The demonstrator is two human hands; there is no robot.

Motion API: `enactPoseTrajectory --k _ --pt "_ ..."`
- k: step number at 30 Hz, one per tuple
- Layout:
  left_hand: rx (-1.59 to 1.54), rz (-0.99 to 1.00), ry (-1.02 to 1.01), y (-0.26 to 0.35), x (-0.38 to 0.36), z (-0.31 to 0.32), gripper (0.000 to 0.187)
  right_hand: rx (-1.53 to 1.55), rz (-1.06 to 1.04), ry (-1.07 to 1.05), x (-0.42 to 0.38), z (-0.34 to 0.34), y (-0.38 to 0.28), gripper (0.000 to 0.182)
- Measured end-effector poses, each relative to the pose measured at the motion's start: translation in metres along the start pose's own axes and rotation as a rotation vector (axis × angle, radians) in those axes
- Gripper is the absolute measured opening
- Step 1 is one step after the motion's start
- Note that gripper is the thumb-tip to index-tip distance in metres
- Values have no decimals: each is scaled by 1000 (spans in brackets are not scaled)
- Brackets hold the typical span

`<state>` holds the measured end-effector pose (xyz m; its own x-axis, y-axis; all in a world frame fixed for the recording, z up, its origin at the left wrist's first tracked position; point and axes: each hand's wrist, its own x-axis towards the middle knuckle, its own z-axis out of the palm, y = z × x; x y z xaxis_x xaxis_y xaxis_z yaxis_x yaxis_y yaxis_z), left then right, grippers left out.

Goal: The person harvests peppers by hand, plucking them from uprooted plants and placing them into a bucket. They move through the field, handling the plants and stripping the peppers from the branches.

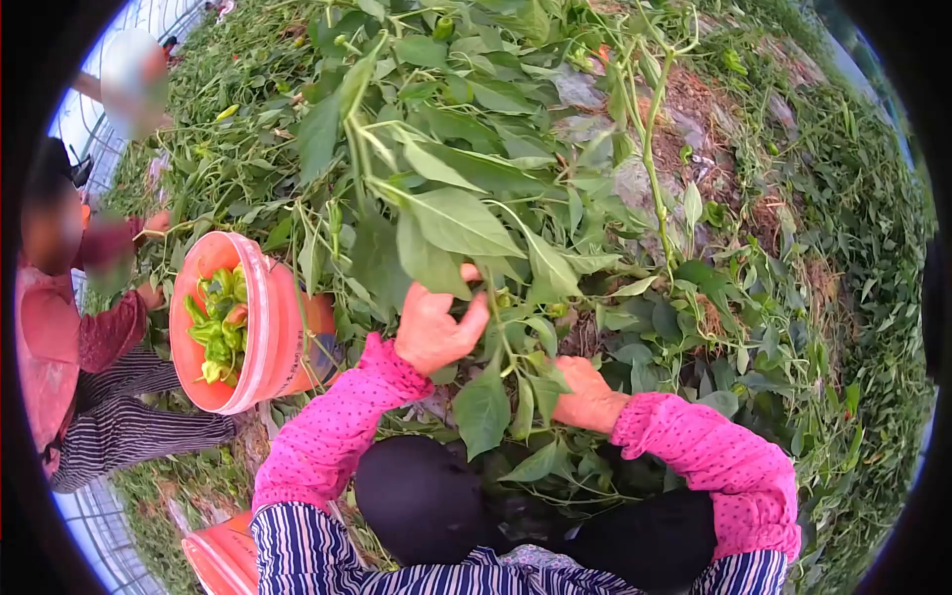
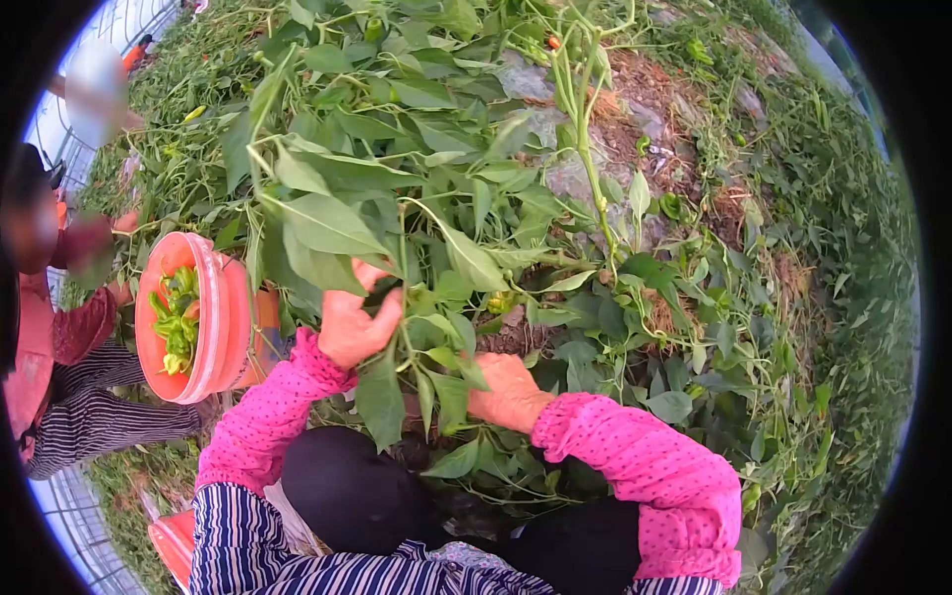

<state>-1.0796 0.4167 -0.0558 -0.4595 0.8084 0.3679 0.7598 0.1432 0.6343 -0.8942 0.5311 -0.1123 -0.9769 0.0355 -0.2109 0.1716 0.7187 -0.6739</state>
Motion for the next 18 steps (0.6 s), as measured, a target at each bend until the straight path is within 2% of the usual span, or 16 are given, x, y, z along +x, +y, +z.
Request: enactPoseTrajectory --k 1,3,5,7,8,9,10,12,13,15,16,17,18 --pt "0 50 102 0 1 -8 27 11 -43 -16 2 11 -8 26" --pt "145 174 204 5 17 -23 36 -53 65 -116 6 18 -24 28" --pt "353 255 122 7 41 -26 54 -98 -24 -59 4 17 -33 30" --pt "534 182 -134 2 54 -21 63 -156 5 -98 3 20 -28 28" --pt "437 -185 -383 -9 54 -18 67 -168 -2 -85 4 17 -20 28" --pt "523 -212 -436 -25 50 -14 75 -191 42 -106 2 12 -8 29" --pt "412 -163 -399 -82 24 -2 72 -214 85 -125 1 7 6 30" --pt "313 -101 -350 -130 -11 1 69 -245 92 -39 -7 -6 27 29" --pt "303 -136 -385 -130 -22 -1 67 -247 84 7 -11 -21 33 28" --pt "278 -213 -454 -128 -41 -5 63 -8 168 246 -8 -63 45 31" --pt "265 -258 -490 -126 -51 -7 61 -81 176 520 -4 -86 50 32" --pt "318 -216 -487 -112 -58 -9 61 -147 184 794 2 -108 55 33" --pt "371 -175 -483 -98 -64 -12 62 -204 241 919 10 -129 61 36"
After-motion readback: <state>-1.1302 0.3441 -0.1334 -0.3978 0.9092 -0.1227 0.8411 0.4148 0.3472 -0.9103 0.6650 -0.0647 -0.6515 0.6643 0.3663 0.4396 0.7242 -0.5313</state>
